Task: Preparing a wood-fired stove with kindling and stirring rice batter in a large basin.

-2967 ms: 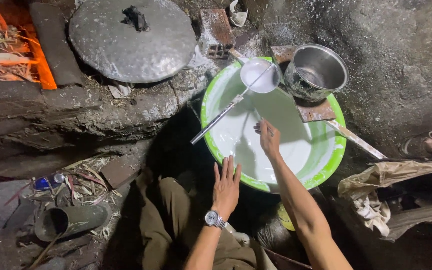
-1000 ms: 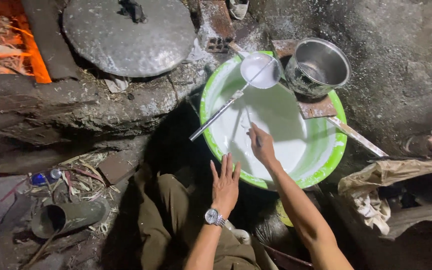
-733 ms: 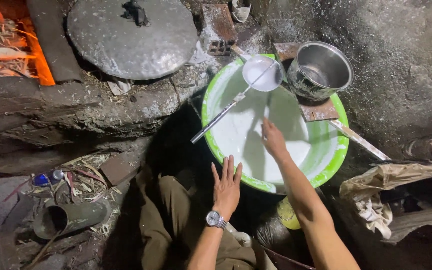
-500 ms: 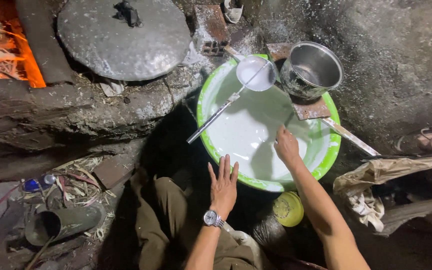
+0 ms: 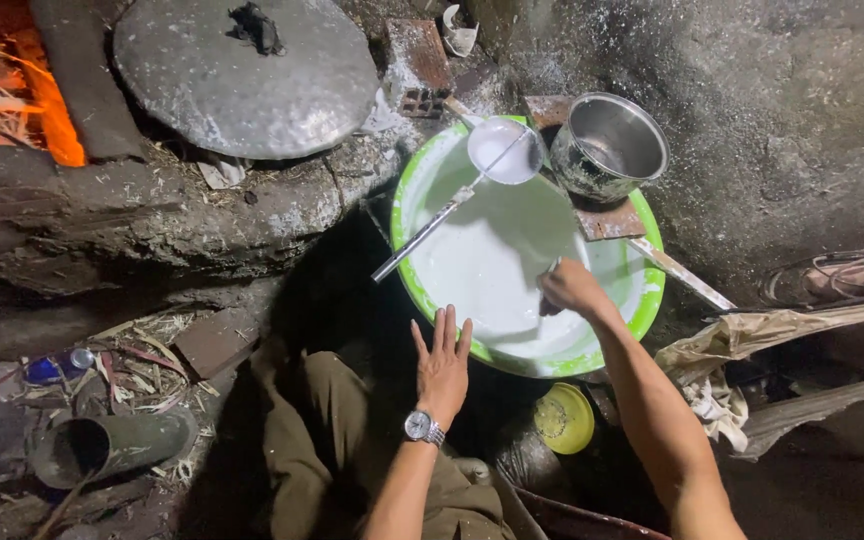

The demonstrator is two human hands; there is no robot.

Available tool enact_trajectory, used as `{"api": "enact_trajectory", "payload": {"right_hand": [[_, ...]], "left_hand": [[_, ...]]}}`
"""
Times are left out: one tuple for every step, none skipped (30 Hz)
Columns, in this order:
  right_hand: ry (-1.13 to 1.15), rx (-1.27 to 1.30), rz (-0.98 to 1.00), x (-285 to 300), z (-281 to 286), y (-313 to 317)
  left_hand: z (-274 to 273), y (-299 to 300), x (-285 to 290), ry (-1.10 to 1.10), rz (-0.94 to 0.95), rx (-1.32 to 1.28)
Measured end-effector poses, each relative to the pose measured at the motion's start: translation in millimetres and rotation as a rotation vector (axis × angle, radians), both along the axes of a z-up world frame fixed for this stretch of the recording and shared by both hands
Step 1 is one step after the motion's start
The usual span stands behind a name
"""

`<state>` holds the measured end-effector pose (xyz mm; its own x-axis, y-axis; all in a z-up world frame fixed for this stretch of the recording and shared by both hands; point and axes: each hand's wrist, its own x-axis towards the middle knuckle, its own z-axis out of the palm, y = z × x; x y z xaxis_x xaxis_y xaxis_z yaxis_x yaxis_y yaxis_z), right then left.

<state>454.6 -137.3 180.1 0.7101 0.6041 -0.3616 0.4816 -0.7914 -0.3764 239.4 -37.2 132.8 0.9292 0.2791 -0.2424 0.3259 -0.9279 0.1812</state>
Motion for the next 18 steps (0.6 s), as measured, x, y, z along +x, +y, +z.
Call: {"api": "enact_trajectory", "payload": {"right_hand": [[0.070, 0.295, 0.039, -4, 8, 0], [0.069, 0.296, 0.044, 4, -4, -2], [0.229, 0.543, 0.041, 11, -16, -3], [0.392, 0.789, 0.033, 18, -28, -4], [0.392, 0.791, 0.036, 7, -17, 6], [0.362, 0.763, -0.070, -4, -6, 17], [0.332, 0.734, -0.175, -15, 4, 28], [0.333, 0.735, -0.174, -28, 15, 37], [0.285, 0.688, -0.335, -41, 26, 46], [0.234, 0.639, -0.498, -53, 37, 54], [0.236, 0.641, -0.500, -39, 14, 46], [0.154, 0.704, -0.384, -26, -10, 38], [0.073, 0.763, -0.267, -12, -34, 31], [0.075, 0.764, -0.271, -7, -46, 30], [0.013, 0.753, -0.281, -2, -57, 29], [-0.051, 0.740, -0.289, 3, -69, 29], [-0.049, 0.741, -0.292, 7, -78, 28], [-0.059, 0.786, -0.330, 11, -86, 28]], "left_hand": [[-1, 0, 0, 0.005, -0.002, -0.002], [-3, 0, 0, 0.003, 0.003, 0.000], [-5, 0, 0, -0.015, 0.007, 0.007], [-7, -1, 0, -0.031, 0.009, 0.014], [-7, -1, 0, -0.032, 0.012, 0.015], [-7, -1, 0, -0.034, 0.012, 0.024], [-8, -2, 0, -0.036, 0.012, 0.032], [-8, -2, -1, -0.035, 0.014, 0.034], [-9, -1, -1, -0.042, 0.016, 0.038], [-9, -2, -1, -0.048, 0.015, 0.043], [-7, -2, -1, -0.047, 0.013, 0.045], [-5, -2, -1, -0.058, 0.012, 0.040], [-4, -1, -2, -0.070, 0.012, 0.036], [-5, -1, -1, -0.067, 0.009, 0.037], [-7, -1, -1, -0.079, 0.010, 0.017], [-8, -2, 0, -0.093, 0.012, -0.004], [-9, -2, 0, -0.091, 0.010, -0.003], [-9, -2, 0, -0.104, 0.011, -0.014]]}}
